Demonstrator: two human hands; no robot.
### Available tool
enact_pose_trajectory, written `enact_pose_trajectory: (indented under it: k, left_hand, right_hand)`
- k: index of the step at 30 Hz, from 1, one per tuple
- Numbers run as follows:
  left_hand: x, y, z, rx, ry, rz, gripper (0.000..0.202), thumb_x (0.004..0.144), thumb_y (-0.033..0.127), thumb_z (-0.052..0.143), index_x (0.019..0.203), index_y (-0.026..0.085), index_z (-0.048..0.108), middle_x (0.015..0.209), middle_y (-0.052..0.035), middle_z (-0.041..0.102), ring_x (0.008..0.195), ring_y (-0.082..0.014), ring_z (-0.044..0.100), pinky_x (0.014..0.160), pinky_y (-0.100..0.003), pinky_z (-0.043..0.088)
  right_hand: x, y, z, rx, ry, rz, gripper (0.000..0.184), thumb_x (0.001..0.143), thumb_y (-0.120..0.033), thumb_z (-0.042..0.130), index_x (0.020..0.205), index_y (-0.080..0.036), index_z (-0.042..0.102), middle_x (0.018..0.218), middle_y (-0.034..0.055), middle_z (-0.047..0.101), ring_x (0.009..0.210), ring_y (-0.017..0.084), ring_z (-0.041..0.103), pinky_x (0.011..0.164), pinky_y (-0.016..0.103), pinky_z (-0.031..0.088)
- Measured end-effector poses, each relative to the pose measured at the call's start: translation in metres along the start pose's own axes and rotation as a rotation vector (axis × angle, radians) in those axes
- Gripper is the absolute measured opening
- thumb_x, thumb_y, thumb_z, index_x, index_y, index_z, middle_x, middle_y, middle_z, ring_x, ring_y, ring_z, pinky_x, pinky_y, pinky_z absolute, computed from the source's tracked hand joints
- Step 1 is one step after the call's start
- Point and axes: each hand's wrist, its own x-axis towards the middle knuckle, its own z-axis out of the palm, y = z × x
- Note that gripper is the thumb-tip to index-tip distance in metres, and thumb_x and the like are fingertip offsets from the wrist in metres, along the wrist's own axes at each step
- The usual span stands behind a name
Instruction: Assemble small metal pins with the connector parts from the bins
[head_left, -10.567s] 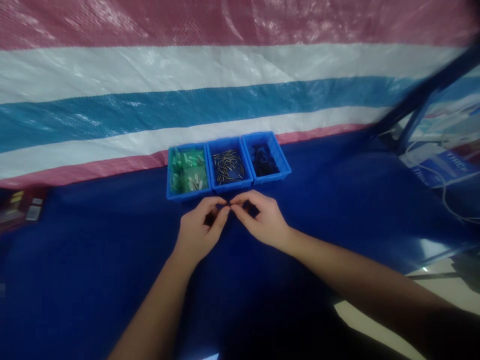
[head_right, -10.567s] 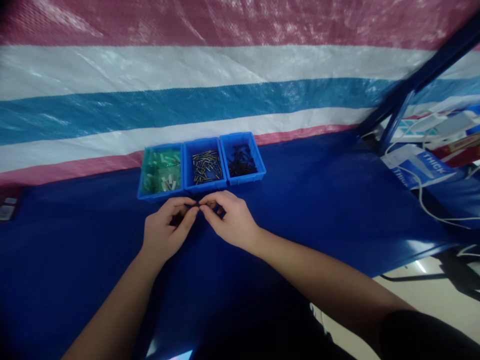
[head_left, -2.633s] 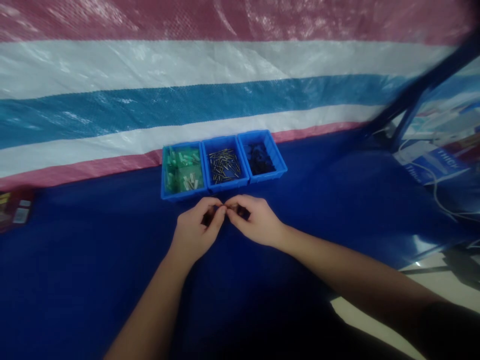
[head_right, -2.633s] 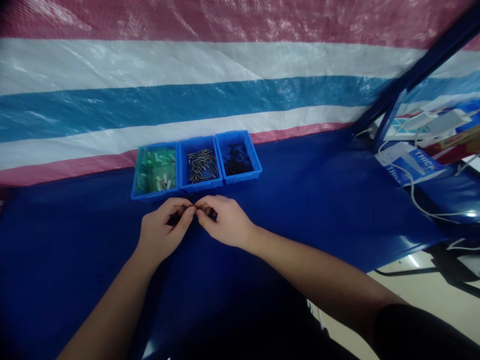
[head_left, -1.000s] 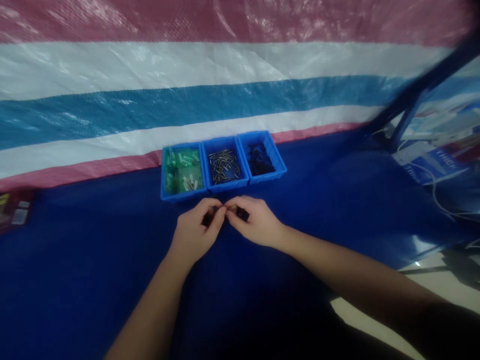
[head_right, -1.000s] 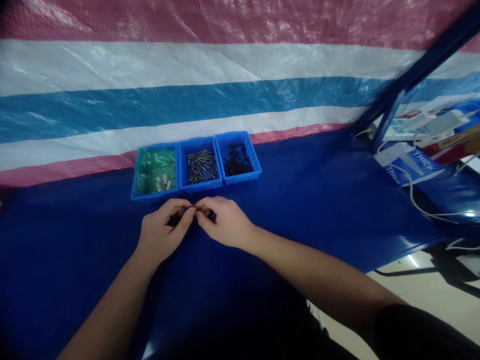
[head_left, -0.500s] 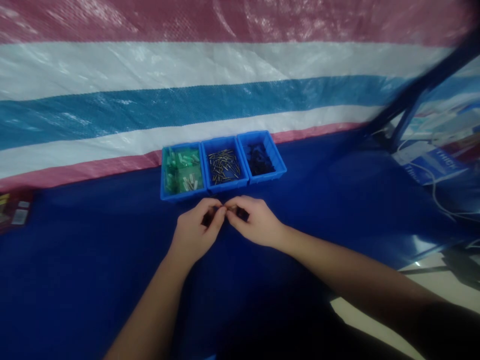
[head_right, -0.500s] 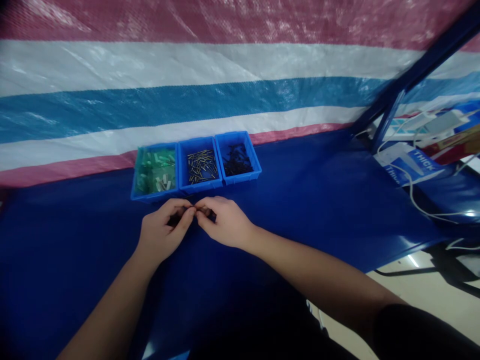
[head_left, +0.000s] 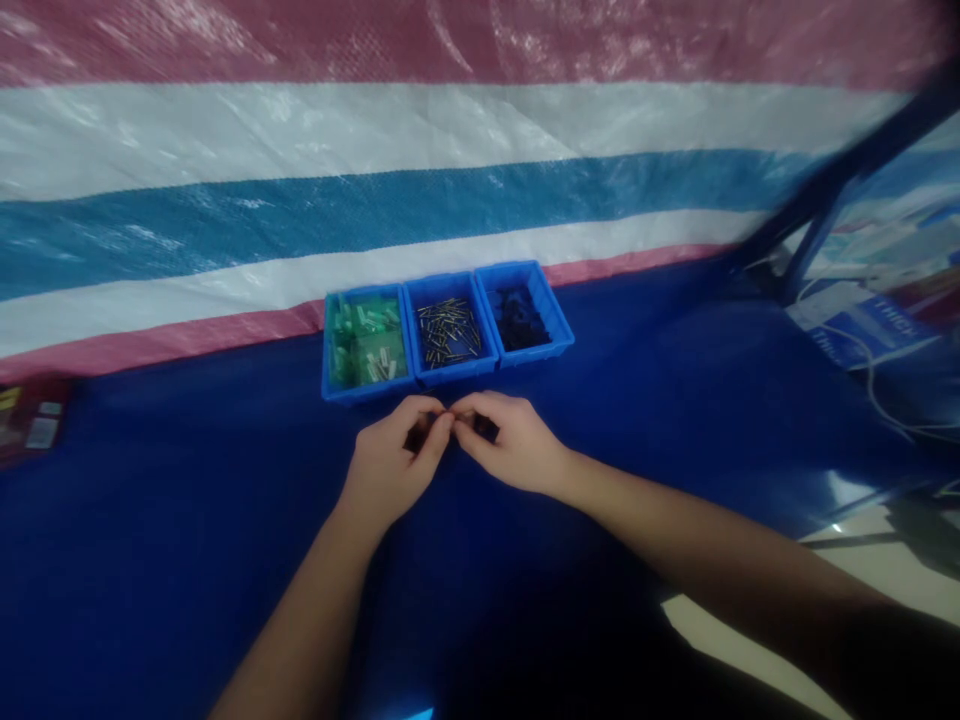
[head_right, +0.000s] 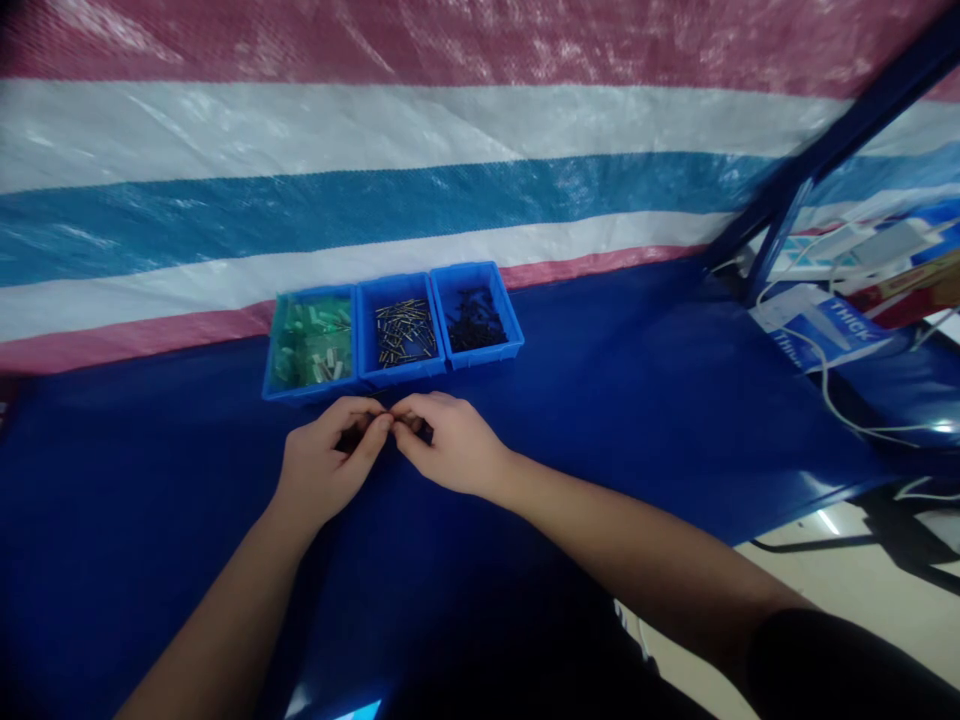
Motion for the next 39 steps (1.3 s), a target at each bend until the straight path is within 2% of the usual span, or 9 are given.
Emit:
enact_pose_trajectory:
  k: [39]
  left_hand:
    - [0.0001,-0.0011,-0.0006,-0.005,-0.037,-0.032,0.012,0.093,0.031,0.06,0.097,0.021,0.065,0.066,0.0059,0.06,0.055,-0.0077,0.057,0.057,-0.019,0.045]
  right_hand:
    - [0.0006,0.0003,-0.0008,-0.012,-0.02,0.009,0.009,0.089,-0.014,0.062,0.093,-0.019,0.068,0.081,0.0005,0.07,0.076,0.014,0.064,0.073,0.027,0.05]
